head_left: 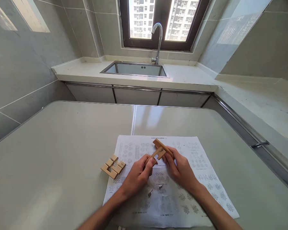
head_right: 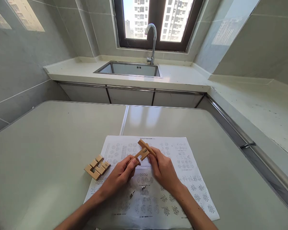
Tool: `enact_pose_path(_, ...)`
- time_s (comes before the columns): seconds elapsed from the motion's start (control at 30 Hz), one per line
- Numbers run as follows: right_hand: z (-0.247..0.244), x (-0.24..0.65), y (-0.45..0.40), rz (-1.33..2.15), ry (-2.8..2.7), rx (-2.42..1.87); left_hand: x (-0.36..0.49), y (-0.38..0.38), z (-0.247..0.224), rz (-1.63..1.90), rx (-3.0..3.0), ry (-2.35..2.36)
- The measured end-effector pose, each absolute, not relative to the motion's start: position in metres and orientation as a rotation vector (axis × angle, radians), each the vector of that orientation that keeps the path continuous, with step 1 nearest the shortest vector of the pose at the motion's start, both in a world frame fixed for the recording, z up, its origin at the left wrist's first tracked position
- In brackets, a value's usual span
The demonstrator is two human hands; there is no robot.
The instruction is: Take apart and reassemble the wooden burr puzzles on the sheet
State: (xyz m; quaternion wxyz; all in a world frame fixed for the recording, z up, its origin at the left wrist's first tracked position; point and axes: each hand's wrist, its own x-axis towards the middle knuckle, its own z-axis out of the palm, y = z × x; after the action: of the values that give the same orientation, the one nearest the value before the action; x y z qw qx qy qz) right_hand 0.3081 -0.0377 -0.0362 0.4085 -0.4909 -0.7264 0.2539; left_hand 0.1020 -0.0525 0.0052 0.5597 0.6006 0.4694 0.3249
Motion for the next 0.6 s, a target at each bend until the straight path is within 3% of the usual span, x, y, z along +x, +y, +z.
enact_pose_path(0.6,-0.0288,0.3107,-0.0394,0.601,-1.913,-1.132,0.1033,-0.0539,0.0086,0.785,1.393,1.141)
